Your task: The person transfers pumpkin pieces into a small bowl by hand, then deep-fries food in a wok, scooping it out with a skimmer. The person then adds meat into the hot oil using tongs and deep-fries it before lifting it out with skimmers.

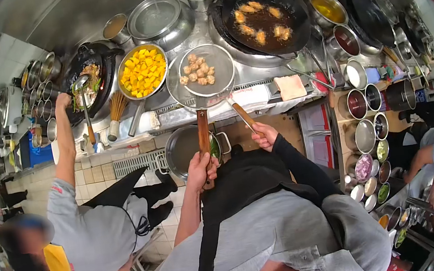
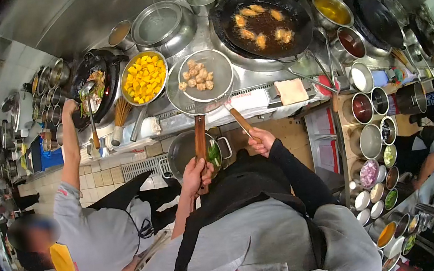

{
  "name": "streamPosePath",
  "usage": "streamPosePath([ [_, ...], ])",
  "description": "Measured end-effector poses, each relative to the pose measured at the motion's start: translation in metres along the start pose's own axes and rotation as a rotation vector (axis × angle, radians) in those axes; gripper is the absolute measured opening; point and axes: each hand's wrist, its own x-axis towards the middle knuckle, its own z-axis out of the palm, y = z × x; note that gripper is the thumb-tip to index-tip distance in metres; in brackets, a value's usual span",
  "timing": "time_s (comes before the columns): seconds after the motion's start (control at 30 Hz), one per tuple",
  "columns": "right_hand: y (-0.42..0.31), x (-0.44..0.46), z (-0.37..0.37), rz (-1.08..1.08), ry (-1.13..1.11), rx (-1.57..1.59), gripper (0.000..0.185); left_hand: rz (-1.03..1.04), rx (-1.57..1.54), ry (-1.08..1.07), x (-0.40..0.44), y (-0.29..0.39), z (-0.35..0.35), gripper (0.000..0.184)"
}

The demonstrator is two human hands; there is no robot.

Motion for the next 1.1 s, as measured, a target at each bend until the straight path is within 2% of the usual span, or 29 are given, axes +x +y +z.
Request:
streamPosePath([
  [0.13,0.012,0.011,0.006,0.076,-0.134,0.115,0.031,0.004,0.035,0.044,-0.001,0.011,0.001,0.015],
  [0.27,0.005,0.004,0.020,0.002,-0.197,0.082,0.033,0.035,0.035,-0.004,0.028,0.010,0.006,0.018],
  [0.37,-0.006,-0.020,0.018,-0.106,-0.227,0.105,0.034,0.103,0.039,-0.027,0.067,-0.005,0.022,0.020],
  [0.47,-0.014,-0.062,0.009,-0.260,-0.213,0.129,0.035,0.193,0.072,0.046,0.107,-0.026,0.042,0.025],
  [0.5,-0.015,-0.080,0.006,-0.316,-0.191,0.133,0.035,0.204,0.066,0.073,0.116,-0.030,0.050,0.033],
  [0.6,-0.002,-0.139,-0.015,-0.491,-0.092,0.135,0.035,-0.049,0.063,0.048,0.142,-0.042,0.037,0.046],
  [0.63,0.009,-0.164,-0.024,-0.551,-0.034,0.140,0.035,-0.103,0.158,0.069,0.148,-0.044,0.034,0.057],
  [0.67,0.025,-0.191,-0.032,-0.614,0.034,0.152,0.035,-0.108,0.105,0.184,0.159,-0.051,0.036,0.062],
  [0.7,0.043,-0.220,-0.037,-0.664,0.113,0.176,0.035,-0.058,0.170,0.264,0.153,-0.050,0.045,0.063],
  [0.73,0.056,-0.250,-0.045,-0.700,0.188,0.225,0.035,-0.047,0.502,0.125,0.171,-0.041,0.016,0.051],
  [0.77,0.079,-0.274,-0.046,-0.736,0.267,0.256,0.034,0.297,0.999,0.423,0.200,-0.051,-0.012,0.040],
  [0.8,0.102,-0.296,-0.050,-0.801,0.341,0.316,0.034,0.575,1.269,0.529,0.222,-0.045,-0.031,0.038],
  [0.83,0.127,-0.317,-0.052,-0.858,0.405,0.370,0.034,0.633,1.156,0.478,0.174,-0.030,0.045,0.040],
  [0.87,0.153,-0.336,-0.051,-0.906,0.461,0.420,0.034,0.716,1.288,0.422,0.186,-0.023,0.049,0.040],
  [0.93,0.200,-0.371,-0.041,-1.035,0.606,0.483,0.035,0.629,1.005,0.227,0.201,-0.028,0.093,0.041],
  [1.1,0.309,-0.426,-0.002,-1.281,0.963,0.764,0.031,0.398,0.966,-0.171,0.204,-0.079,0.203,0.036],
])
